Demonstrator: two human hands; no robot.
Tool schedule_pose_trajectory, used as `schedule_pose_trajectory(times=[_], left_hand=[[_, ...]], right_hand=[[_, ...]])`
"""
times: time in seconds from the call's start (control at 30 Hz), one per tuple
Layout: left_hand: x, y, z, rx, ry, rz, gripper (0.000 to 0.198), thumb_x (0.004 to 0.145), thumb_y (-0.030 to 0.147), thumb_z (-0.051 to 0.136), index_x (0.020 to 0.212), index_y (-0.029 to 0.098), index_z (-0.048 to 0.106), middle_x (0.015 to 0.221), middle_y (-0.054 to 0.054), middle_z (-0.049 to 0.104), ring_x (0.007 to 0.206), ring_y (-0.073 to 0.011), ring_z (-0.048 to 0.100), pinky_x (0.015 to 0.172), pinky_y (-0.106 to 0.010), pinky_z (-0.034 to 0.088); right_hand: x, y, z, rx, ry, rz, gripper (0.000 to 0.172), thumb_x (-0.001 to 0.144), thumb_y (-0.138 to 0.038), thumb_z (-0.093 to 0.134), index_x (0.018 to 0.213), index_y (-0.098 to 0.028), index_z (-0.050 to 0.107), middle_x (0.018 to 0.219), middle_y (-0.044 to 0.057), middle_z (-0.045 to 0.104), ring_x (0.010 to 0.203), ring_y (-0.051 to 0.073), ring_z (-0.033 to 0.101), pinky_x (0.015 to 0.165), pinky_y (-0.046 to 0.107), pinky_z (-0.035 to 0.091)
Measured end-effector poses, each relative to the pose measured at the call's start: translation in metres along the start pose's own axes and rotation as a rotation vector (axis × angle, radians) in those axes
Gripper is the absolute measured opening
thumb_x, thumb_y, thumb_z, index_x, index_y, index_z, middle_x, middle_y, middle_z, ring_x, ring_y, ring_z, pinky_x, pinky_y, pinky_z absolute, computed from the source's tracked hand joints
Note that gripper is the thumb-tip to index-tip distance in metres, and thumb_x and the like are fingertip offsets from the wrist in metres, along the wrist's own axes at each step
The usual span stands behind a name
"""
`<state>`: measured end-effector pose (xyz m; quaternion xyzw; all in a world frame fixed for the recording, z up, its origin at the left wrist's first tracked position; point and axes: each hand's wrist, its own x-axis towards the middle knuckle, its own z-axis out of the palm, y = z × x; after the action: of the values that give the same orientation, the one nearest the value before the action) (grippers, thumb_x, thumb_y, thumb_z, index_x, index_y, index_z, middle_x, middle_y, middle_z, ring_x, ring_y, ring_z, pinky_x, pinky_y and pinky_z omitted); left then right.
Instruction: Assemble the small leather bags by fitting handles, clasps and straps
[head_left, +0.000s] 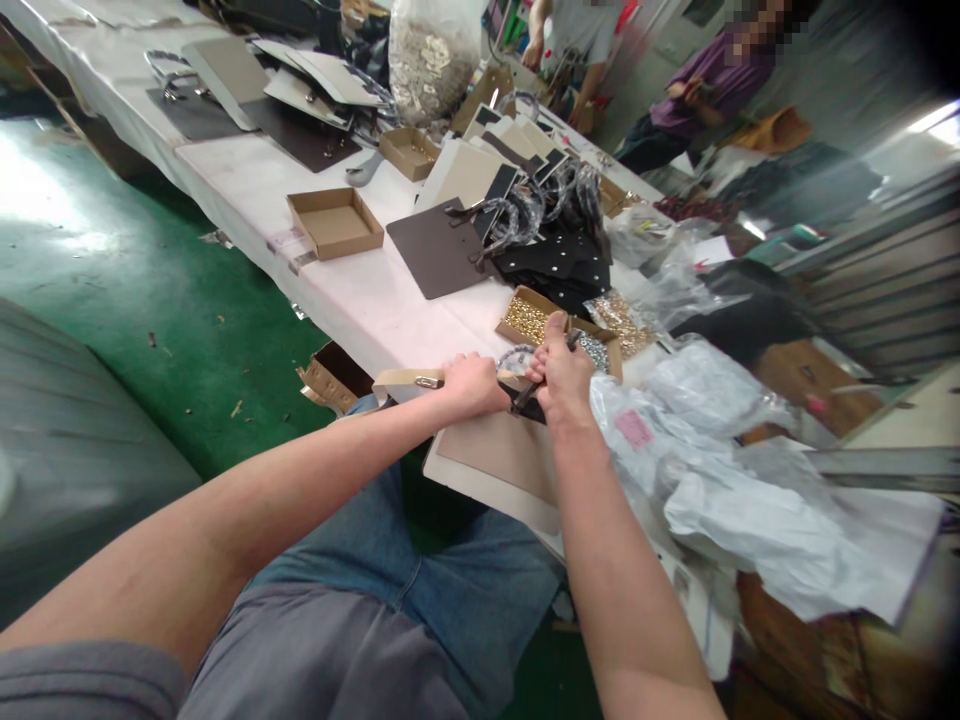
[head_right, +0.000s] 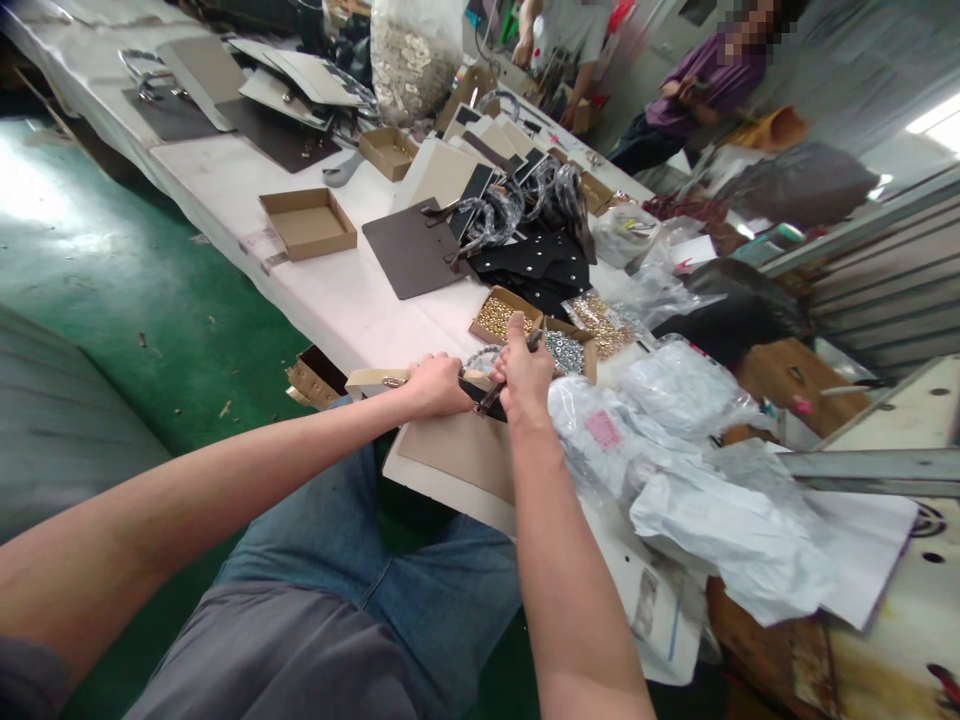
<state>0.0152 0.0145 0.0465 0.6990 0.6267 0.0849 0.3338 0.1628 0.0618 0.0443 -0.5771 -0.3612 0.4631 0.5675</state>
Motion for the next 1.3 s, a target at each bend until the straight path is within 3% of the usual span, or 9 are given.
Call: schedule_pose_trajectory(times=[0.17,0.37,0.5,0.63,0.8,0.97,1.3], left_hand=[[0.002,-0.002,0.005,0.013,0.019,-0.002,0.065,0.088,0.072,0.076,0.128,0.021,0.08,0.142,-0.022,0.076,0.132,-0.0436,0.068,0.116,-0.055,0.054],[0.004,-0.007,0.006,0.007,0.014,0.023,0.06,0.089,0.066,0.075,0.13,0.022,0.079,0.144,-0.021,0.076,0.135,-0.0426,0.067,0.116,-0.054,0.055],[0.006,-0.009,0.007,-0.004,0.004,0.021,0.059,0.09,0.066,0.074,0.131,0.024,0.079,0.147,-0.019,0.075,0.138,-0.042,0.066,0.116,-0.054,0.055],[0.005,-0.009,0.007,-0.023,0.007,0.023,0.064,0.09,0.07,0.074,0.132,0.021,0.079,0.146,-0.021,0.074,0.139,-0.0441,0.065,0.118,-0.057,0.054],[0.002,-0.006,0.002,-0.03,-0.013,-0.001,0.059,0.089,0.061,0.079,0.133,0.02,0.077,0.143,-0.022,0.074,0.138,-0.0436,0.066,0.119,-0.056,0.052],[0.004,-0.004,0.003,-0.025,-0.023,-0.013,0.059,0.087,0.059,0.081,0.134,0.023,0.076,0.147,-0.02,0.073,0.14,-0.0436,0.064,0.119,-0.055,0.052],[0.004,-0.004,0.004,-0.02,-0.013,-0.01,0.062,0.089,0.063,0.077,0.135,0.021,0.074,0.145,-0.021,0.074,0.137,-0.0439,0.066,0.117,-0.057,0.054]], right_hand=[[0.012,0.005,0.002,0.031,0.021,0.051,0.079,0.076,-0.085,0.096,0.074,-0.027,0.043,0.055,-0.009,0.045,0.041,0.005,0.038,0.029,0.017,0.032],[0.023,0.012,0.011,-0.009,0.016,0.192,0.081,0.076,-0.082,0.097,0.072,-0.028,0.037,0.048,-0.013,0.035,0.037,0.004,0.027,0.026,0.017,0.021],[0.018,0.011,0.016,-0.036,-0.008,0.199,0.081,0.078,-0.081,0.097,0.07,-0.028,0.035,0.046,-0.014,0.031,0.036,0.004,0.023,0.026,0.018,0.02],[0.007,0.01,0.021,-0.065,0.0,0.109,0.08,0.077,-0.078,0.097,0.069,-0.029,0.035,0.046,-0.014,0.033,0.037,0.004,0.025,0.027,0.019,0.019],[-0.007,0.011,0.021,-0.085,0.016,-0.006,0.074,0.079,-0.077,0.095,0.071,-0.03,0.038,0.049,-0.013,0.036,0.037,0.006,0.029,0.026,0.022,0.023],[-0.025,0.012,0.02,-0.069,0.108,-0.189,0.067,0.087,-0.074,0.091,0.071,-0.03,0.044,0.051,-0.01,0.042,0.037,0.008,0.035,0.028,0.025,0.026],[-0.073,0.014,0.017,-0.102,0.19,-0.433,0.067,0.096,-0.077,0.082,0.068,-0.027,0.047,0.054,-0.007,0.045,0.043,0.011,0.046,0.04,0.026,0.042]])
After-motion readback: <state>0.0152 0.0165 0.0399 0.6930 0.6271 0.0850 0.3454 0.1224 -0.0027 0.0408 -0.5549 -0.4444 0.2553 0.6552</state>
